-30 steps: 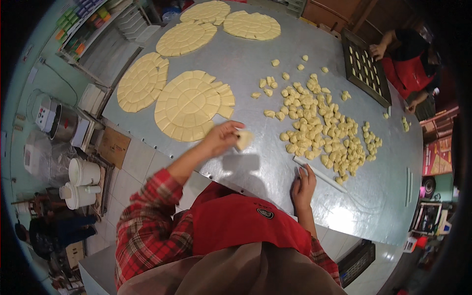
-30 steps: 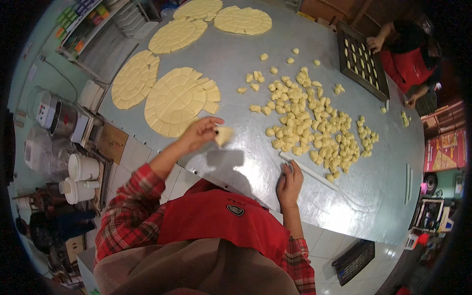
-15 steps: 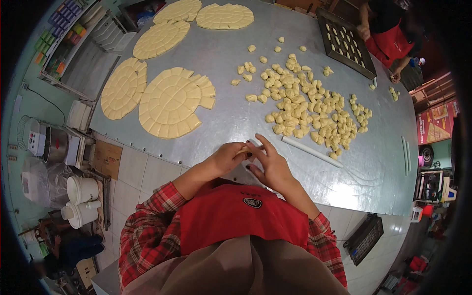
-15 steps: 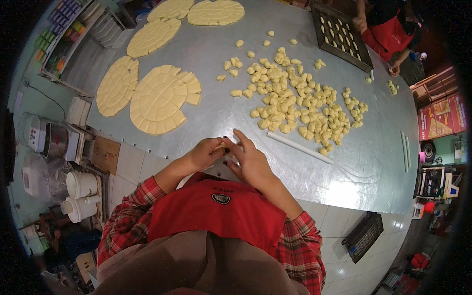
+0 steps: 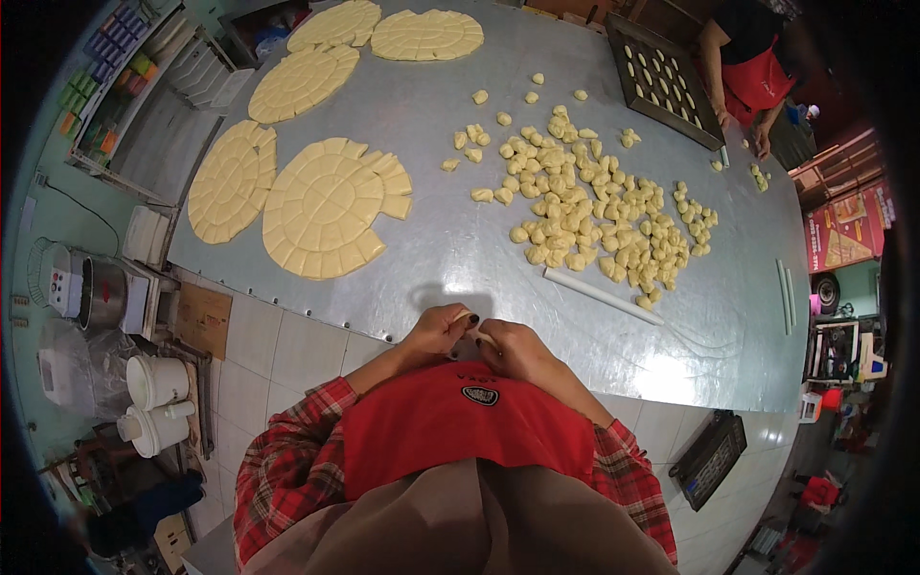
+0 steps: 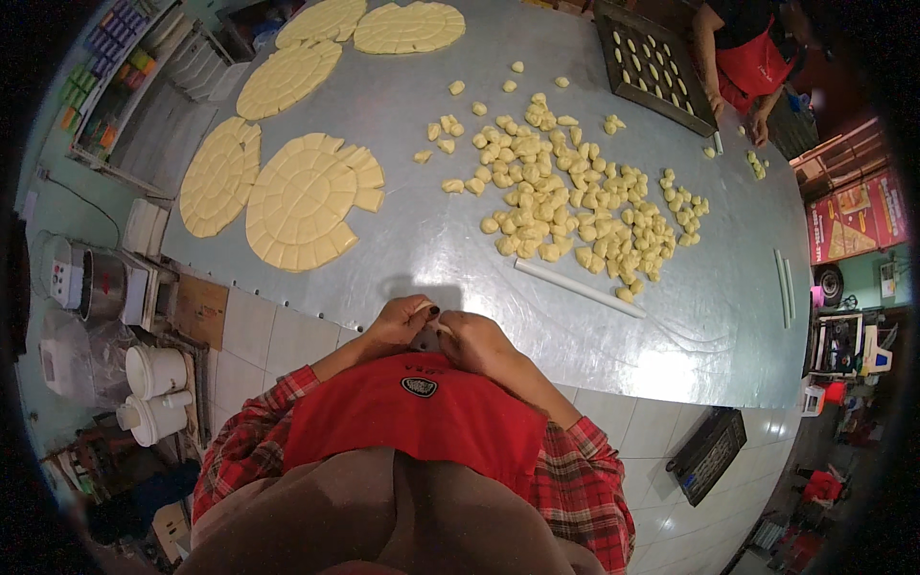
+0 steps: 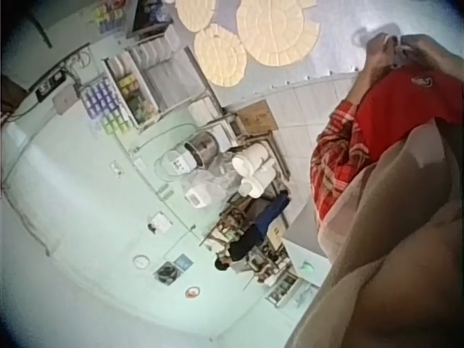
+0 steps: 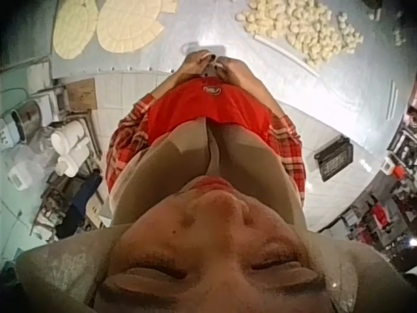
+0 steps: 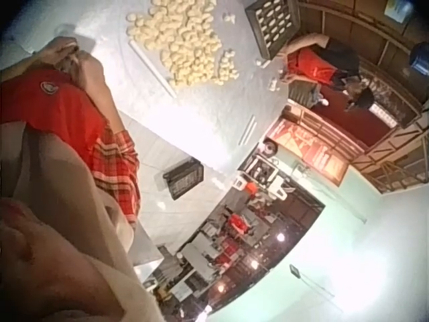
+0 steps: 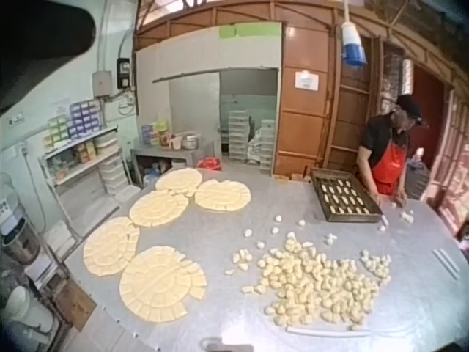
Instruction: The recorder is shaping pieces of dough into small rolls or balls on a production table.
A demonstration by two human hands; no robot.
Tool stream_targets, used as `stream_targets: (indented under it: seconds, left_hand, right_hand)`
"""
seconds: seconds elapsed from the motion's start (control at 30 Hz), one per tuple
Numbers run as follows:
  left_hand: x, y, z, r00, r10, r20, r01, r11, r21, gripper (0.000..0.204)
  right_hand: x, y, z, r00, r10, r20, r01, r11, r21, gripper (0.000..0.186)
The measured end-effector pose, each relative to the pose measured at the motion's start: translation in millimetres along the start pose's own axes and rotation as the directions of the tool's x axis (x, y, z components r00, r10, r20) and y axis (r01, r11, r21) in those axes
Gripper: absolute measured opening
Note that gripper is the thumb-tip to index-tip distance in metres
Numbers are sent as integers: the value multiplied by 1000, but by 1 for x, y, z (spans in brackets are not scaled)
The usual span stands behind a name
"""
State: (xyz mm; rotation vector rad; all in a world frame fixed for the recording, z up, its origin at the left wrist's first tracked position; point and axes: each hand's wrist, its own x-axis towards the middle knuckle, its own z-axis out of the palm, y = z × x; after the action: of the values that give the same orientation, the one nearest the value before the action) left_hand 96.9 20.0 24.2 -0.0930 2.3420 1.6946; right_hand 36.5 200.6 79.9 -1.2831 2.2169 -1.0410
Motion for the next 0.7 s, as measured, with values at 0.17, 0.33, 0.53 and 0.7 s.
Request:
stream_targets:
  seconds: [0.17,0.33,0.53,0.7]
  left_hand:
    - [20,5,-33,941,-172,-292,-2,858,-513,29]
    - [43,39,-11,973,-226,37,186,683,-707,35]
    - [73,33,-17,918,92,386,213,706,-675,65]
    - [89,40,-127,925,19,-380,180,858,481,30]
  right_hand:
    - [-3,3,-20,987,138,88,-163,836,524,19]
    - [13,15,-27,910,114,-400,-111,993,31,22]
    - [-7,70,-61,839,350,-417,-411,910,-63,33]
    - [-96,157,-213,632,127,-765,-646,631,-429,62]
